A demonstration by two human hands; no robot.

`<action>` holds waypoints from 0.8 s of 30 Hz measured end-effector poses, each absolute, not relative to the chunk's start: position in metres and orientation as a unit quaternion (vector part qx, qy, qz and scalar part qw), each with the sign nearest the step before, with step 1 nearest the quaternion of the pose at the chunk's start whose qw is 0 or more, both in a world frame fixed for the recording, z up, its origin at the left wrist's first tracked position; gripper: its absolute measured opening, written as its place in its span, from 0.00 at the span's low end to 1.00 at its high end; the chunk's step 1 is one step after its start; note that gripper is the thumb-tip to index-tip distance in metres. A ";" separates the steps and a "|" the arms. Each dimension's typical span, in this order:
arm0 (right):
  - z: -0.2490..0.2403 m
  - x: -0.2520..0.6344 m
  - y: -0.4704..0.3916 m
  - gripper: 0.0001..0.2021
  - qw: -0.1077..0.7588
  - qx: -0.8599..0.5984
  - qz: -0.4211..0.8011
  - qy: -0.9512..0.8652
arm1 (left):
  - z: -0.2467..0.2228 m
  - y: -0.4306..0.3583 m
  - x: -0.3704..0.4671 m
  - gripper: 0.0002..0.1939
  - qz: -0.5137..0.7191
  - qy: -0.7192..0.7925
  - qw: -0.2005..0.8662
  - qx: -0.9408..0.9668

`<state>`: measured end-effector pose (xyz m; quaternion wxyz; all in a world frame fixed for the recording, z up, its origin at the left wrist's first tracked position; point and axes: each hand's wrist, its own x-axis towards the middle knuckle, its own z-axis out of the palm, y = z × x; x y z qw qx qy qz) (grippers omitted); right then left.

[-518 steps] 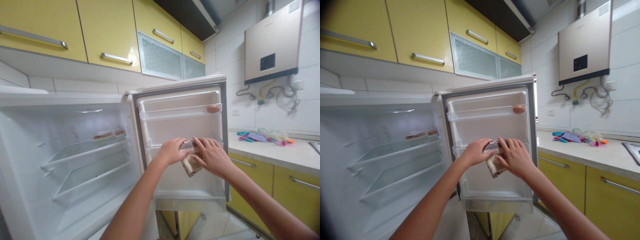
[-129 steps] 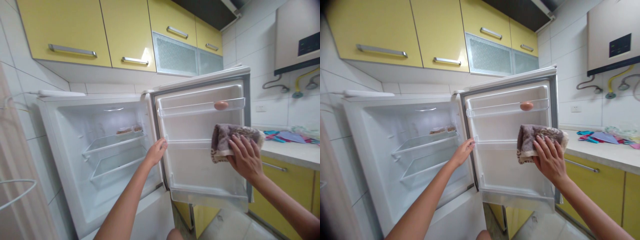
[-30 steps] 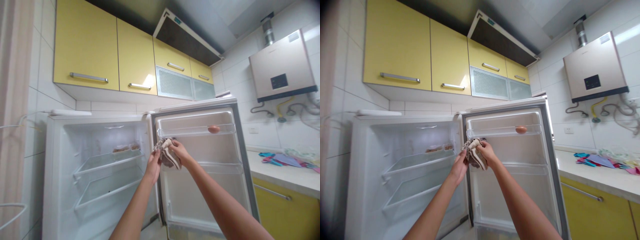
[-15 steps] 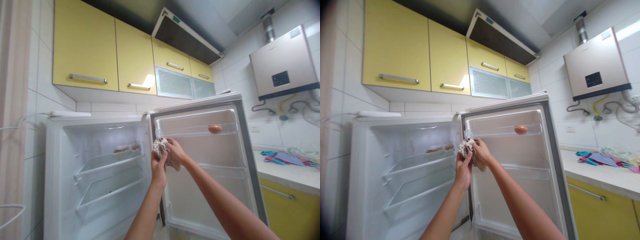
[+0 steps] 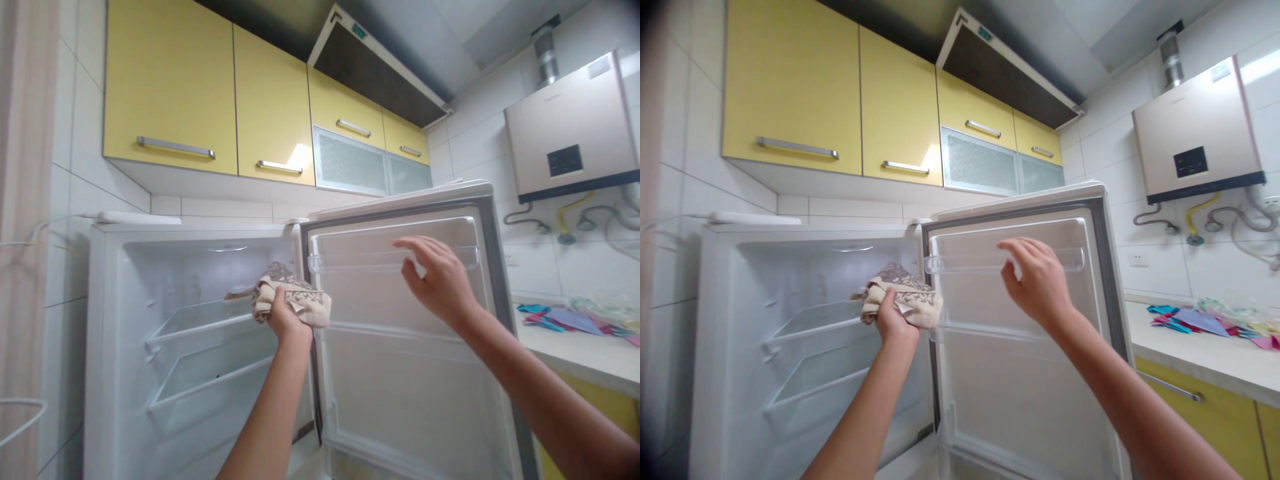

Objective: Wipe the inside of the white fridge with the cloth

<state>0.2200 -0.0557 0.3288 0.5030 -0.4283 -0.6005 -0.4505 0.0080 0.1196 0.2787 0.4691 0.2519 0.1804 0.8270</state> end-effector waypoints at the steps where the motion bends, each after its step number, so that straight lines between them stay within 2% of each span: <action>1: 0.329 0.240 -0.062 0.14 0.495 -0.443 -0.477 -0.574 | 0.287 0.123 0.006 0.23 0.839 0.184 0.440 0.263; 5: 0.318 0.306 -0.067 0.14 0.505 -0.492 -0.520 -0.483 | 0.313 0.134 0.017 0.19 0.830 0.202 0.355 0.379; 9: 0.302 0.327 -0.059 0.19 0.562 -0.495 -0.434 -0.501 | 0.321 0.133 0.039 0.13 0.793 0.218 0.289 0.490; 11: 0.300 0.326 -0.056 0.19 0.587 -0.494 -0.409 -0.494 | 0.319 0.124 0.047 0.17 0.775 0.225 0.178 0.564; 14: 0.300 0.320 -0.055 0.19 0.607 -0.488 -0.404 -0.481 | 0.315 0.102 0.056 0.25 0.669 0.232 -0.087 0.701; 16: 0.301 0.317 -0.056 0.19 0.614 -0.481 -0.406 -0.476 | 0.316 0.083 0.066 0.29 0.596 0.234 -0.181 0.747; 19: 0.301 0.314 -0.056 0.20 0.619 -0.472 -0.409 -0.477 | 0.323 0.058 0.085 0.32 0.555 0.228 -0.184 0.779; 24: 0.300 0.317 -0.054 0.19 0.613 -0.476 -0.410 -0.480 | 0.338 0.044 0.099 0.32 0.582 0.116 -0.031 0.804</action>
